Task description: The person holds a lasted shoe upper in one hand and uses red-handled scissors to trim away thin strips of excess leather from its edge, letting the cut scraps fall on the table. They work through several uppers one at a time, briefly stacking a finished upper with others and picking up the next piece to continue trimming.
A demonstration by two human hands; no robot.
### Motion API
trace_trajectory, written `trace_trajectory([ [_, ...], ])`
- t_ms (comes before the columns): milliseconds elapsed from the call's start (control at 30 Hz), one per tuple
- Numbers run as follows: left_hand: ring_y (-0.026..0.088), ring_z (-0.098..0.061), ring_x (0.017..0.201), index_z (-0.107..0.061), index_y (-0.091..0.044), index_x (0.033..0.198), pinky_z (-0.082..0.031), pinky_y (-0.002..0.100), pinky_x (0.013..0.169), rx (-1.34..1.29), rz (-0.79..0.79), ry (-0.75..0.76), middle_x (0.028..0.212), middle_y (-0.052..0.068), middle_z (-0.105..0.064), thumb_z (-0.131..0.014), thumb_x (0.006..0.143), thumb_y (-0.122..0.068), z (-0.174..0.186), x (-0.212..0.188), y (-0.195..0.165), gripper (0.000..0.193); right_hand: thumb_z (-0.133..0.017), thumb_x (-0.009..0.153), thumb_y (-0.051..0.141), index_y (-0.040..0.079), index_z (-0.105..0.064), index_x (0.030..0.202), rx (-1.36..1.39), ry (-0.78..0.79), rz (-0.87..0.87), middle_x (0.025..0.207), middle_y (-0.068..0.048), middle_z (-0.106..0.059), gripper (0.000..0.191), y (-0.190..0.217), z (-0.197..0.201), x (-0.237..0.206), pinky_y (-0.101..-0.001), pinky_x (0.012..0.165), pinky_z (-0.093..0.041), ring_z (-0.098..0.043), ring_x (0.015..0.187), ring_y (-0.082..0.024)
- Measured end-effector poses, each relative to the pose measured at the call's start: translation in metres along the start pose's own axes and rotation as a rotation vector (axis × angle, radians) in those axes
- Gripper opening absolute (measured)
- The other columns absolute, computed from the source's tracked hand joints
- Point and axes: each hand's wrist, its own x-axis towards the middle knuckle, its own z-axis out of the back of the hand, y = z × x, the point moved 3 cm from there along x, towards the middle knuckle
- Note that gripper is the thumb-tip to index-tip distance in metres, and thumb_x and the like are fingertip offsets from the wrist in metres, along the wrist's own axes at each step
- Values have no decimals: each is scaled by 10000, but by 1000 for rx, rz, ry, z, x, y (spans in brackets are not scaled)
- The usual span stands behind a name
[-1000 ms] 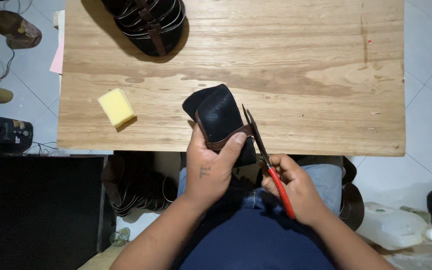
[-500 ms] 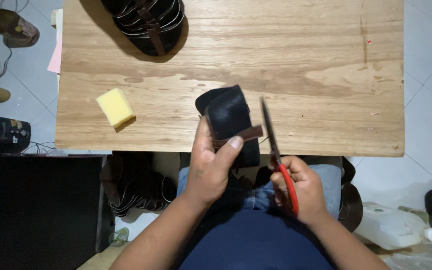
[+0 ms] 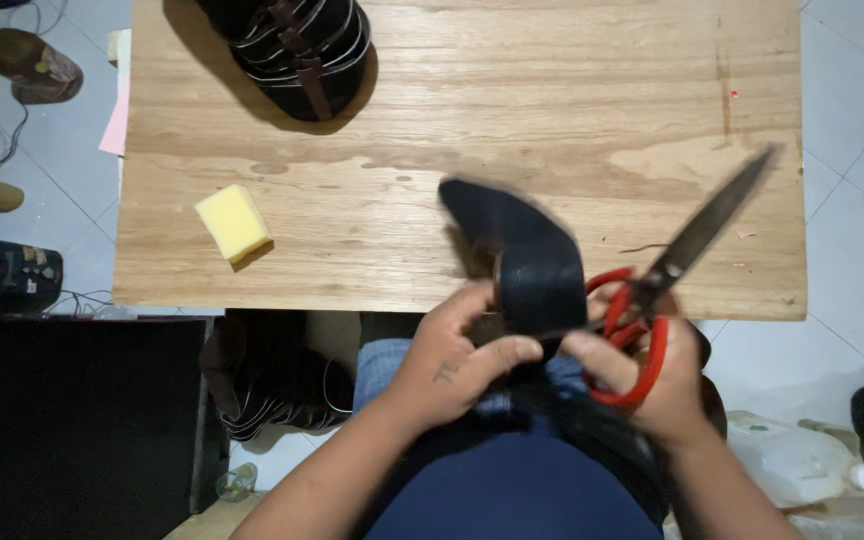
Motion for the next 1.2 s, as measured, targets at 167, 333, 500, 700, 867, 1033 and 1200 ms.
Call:
trace_trajectory([
  [167, 200, -624, 1067, -565, -58, 1350, -573, 335, 868, 159, -94, -269, 1284, 53, -578, -760, 873, -177, 41, 36, 3, 529, -750, 987, 5, 0, -430, 1283, -469, -118, 439, 1171, -123, -714, 436, 24, 33, 53, -321, 979, -573, -715, 1088, -194],
  [333, 284, -644, 1132, -633, -55, 1261, -541, 370, 979, 811, -341, -548, 1272, 127, -654, -666, 977, -74, 133, 105, -31, 286, -731, 906, 63, 52, -504, 1330, -1063, -267, 392, 1094, -187, -731, 481, 27, 56, 125, -457, 867, -549, -708, 991, -378],
  [500, 397, -521, 1355, -509, -74, 1422, -468, 444, 1096, 1134, -522, -741, 1478, 200, -520, -620, 895, 63, 190, 131, -75, 556, -751, 909, 149, 84, -543, 1340, -1115, -257, 349, 1037, -207, -719, 483, 28, 53, 138, -494, 832, -548, -701, 941, -417],
  [700, 442, -537, 1192, -397, -73, 1524, -444, 513, 952, 1164, -128, -621, 1408, 209, -517, -665, 901, -4, 228, 153, -85, 682, -757, 852, 137, 78, -572, 1320, -959, -369, 310, 995, -205, -718, 507, 10, 42, 99, -480, 798, -557, -705, 879, -393],
  [867, 381, -631, 1176, -613, -69, 1305, -513, 456, 1005, 1199, -567, -806, 1266, 146, -643, -641, 993, 62, 223, 143, -90, 340, -899, 780, 183, 8, -618, 1077, -554, -242, -74, 856, -128, -741, 444, -29, 9, 56, -307, 687, -557, -680, 755, -170],
  [1033, 316, -659, 1045, -666, -62, 1151, -537, 439, 951, 1196, -865, -581, 1073, 111, -669, -704, 1065, 6, 169, 100, -73, 116, -802, 844, 32, -3, -609, 1159, -103, -24, -80, 1088, -147, -751, 371, -37, -8, 36, -244, 811, -596, -718, 918, -99],
  [1200, 282, -655, 974, -677, -73, 1133, -513, 421, 829, 1231, -790, -100, 1084, 103, -689, -682, 916, -92, 73, 35, -32, 218, -776, 864, -4, 16, -436, 1238, -50, 141, 173, 1498, -156, -604, 506, -22, -13, 37, -256, 783, -585, -666, 924, -103],
])
